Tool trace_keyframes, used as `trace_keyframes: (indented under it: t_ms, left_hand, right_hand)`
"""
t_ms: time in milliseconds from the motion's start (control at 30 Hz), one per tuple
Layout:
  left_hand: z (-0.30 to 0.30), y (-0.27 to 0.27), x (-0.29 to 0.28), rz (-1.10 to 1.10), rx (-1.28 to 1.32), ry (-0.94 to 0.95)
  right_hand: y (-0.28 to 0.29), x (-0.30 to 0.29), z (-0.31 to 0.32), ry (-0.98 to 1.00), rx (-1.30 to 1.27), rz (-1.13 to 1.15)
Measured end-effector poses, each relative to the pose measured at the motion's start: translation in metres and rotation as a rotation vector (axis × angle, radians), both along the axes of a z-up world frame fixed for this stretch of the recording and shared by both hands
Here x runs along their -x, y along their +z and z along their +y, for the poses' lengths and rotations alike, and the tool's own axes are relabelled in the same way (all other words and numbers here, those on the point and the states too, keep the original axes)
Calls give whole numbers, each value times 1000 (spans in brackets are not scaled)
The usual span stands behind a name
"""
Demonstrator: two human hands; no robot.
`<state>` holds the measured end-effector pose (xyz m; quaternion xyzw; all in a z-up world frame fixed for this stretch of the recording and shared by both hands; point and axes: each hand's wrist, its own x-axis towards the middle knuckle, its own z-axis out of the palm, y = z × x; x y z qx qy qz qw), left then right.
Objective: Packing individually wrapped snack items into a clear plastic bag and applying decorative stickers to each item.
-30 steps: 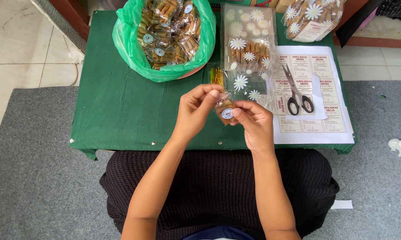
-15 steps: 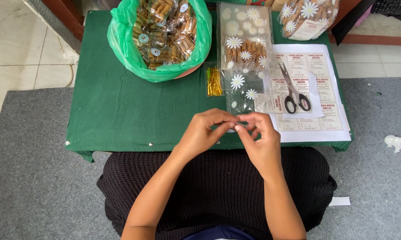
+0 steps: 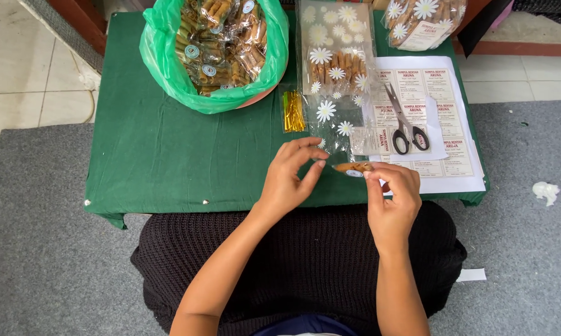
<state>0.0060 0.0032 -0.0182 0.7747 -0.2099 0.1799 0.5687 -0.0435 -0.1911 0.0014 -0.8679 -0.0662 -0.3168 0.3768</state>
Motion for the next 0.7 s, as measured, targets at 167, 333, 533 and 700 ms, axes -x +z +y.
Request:
trace_keyframes:
  t_ms: [167, 333, 533, 700]
  left_hand:
    - [-14, -23, 5, -110, -216, 62]
    - [-21, -41, 2, -170, -396, 112]
    - [-21, -53, -1, -154, -403, 114]
    - [-22, -53, 3, -156, -402, 121]
  right_hand:
    - [-25, -15, 4, -66, 24, -126]
    - [-44, -16, 21, -62, 81, -70]
    - [-43, -12, 32, 6, 113, 193]
    - [-42, -26, 35, 129, 62, 328]
